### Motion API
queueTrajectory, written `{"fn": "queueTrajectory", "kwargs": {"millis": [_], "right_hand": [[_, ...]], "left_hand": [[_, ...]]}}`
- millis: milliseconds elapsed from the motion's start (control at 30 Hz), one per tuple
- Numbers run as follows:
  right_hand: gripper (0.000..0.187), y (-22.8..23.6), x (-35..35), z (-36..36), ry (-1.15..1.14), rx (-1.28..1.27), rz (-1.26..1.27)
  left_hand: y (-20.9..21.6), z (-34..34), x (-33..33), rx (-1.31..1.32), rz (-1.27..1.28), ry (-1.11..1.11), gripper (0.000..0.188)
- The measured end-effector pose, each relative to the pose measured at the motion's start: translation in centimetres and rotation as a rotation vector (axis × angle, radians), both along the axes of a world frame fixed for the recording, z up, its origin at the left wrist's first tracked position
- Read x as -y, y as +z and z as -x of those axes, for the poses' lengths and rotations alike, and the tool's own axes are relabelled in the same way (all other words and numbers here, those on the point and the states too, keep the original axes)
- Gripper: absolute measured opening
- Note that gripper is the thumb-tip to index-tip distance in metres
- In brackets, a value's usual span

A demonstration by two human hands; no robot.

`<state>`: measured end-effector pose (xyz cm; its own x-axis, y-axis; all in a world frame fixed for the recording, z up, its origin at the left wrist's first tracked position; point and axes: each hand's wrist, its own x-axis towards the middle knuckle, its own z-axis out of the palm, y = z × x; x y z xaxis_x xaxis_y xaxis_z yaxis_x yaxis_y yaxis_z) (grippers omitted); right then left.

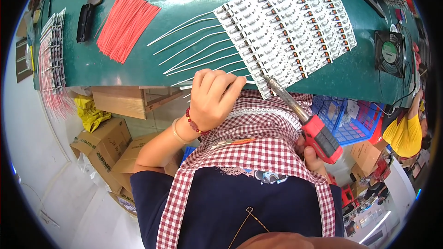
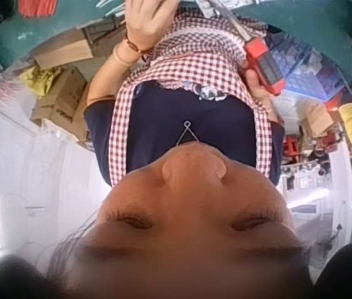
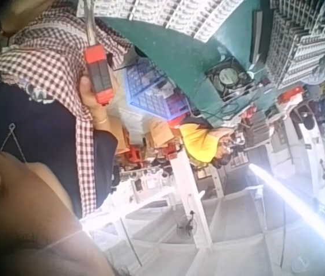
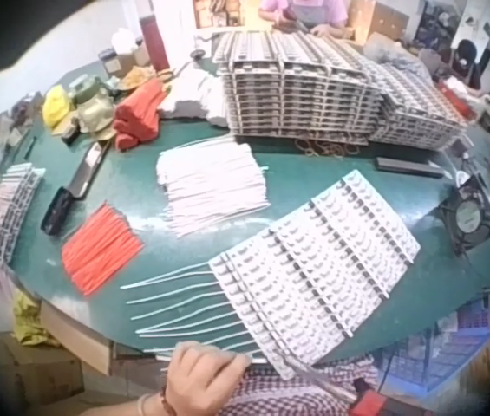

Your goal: The person solders white wires and red wires onto an LED board assembly with a soldering iron.

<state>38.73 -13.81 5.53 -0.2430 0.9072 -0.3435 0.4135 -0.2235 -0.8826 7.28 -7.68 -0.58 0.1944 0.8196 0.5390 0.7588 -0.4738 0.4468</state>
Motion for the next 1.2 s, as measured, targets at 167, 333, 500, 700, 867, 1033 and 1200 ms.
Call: {"fn": "queueTrajectory", "kwargs": {"millis": [167,333,500,700,867,1033,1200], "right_hand": [[0.021,-0.7,0.9,-1.5,0.069,0.048,-0.038],[0.019,-0.9,0.7,-1.3,0.079,0.063,-0.031],[0.013,-1.2,0.8,-1.2,0.083,0.069,-0.107],[0.011,-1.0,0.6,-1.0,0.109,0.094,-0.082],[0.012,-0.2,-0.3,-0.1,0.111,0.098,-0.16],[0.015,-0.7,0.3,-0.9,0.116,0.086,-0.175],[0.018,-1.0,0.4,-1.1,0.133,0.119,-0.232]], "left_hand": [[0.1,-0.6,0.5,0.012,0.022,-0.071,0.038],[0.2,-0.8,0.3,-0.007,0.038,-0.08,0.038],[0.3,-0.9,0.4,-0.005,0.048,-0.066,0.037],[0.3,-0.9,0.4,0.02,0.058,-0.068,0.037],[0.3,-1.0,0.4,0.014,0.064,-0.067,0.038],[0.2,-1.0,0.5,0.008,0.065,-0.07,0.038],[0.2,-1.0,0.4,-0.005,0.08,-0.068,0.038]]}}
